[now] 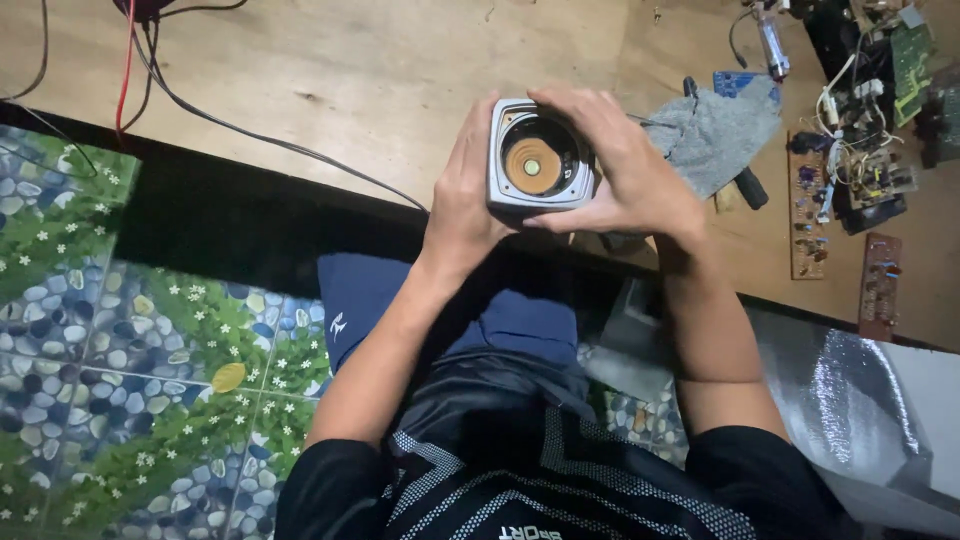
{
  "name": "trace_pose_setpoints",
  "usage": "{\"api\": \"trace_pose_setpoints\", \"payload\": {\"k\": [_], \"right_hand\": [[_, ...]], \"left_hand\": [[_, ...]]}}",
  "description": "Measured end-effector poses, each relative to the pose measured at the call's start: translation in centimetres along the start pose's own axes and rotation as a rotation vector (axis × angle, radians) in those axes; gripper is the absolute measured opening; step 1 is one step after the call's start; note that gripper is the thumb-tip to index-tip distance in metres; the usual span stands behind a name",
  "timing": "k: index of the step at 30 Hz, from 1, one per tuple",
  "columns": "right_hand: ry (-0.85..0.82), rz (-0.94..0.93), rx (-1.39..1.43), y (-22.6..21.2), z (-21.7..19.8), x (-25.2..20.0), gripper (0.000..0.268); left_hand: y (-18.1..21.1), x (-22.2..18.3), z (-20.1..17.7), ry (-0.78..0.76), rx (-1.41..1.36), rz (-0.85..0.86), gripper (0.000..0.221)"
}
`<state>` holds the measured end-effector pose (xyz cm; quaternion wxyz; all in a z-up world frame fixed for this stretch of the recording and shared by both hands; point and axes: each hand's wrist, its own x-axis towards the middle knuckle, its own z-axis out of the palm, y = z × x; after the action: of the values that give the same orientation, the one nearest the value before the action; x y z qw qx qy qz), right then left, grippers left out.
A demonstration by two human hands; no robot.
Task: Reassembling a small speaker by placing the driver into the housing and securing it with screws.
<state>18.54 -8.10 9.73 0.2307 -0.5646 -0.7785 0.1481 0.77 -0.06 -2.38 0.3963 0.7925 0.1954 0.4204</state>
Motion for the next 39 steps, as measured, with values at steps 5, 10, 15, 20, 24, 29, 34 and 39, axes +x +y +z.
{"api": "trace_pose_setpoints", "payload": {"k": [5,10,15,20,24,29,34,39], "right_hand": [[0.016,0.012,0.009,0.2,0.0,-0.4,0.106],[-0.008,0.025,-0.008,0.6,0.0,-0.8,0.106],[-0.045,-0.003,0.088,0.0,-0.4,-0.5,0.12],[0.019,0.026,0.216,0.3,-0.1,-0.6,0.109],[0.054,0.054,0.255,0.8,0.3,-0.6,0.11],[0.045,0.046,0.281,0.6,-0.1,-0.2,0.106],[0.106,0.078,0.298,-0.3,0.0,-0.1,0.104],[0.228,0.166,0.246,-0.7,-0.1,1.1,0.102]], "left_hand": [[1.3,0.7,-1.7,-0.146,-0.07,0.025,0.134],[1.4,1.4,-2.0,-0.169,0.02,0.013,0.155],[1.5,2.5,-2.9,-0.209,0.048,0.1,0.124],[3.1,2.8,-2.3,-0.18,0.03,0.004,0.136],[3.2,2.5,-2.1,-0.164,0.007,-0.031,0.134],[2.3,1.4,-1.3,-0.116,0.003,-0.046,0.137],[3.0,2.3,-2.7,-0.161,0.013,-0.014,0.132],[2.6,3.6,-3.2,-0.154,0.044,-0.025,0.125]]}}
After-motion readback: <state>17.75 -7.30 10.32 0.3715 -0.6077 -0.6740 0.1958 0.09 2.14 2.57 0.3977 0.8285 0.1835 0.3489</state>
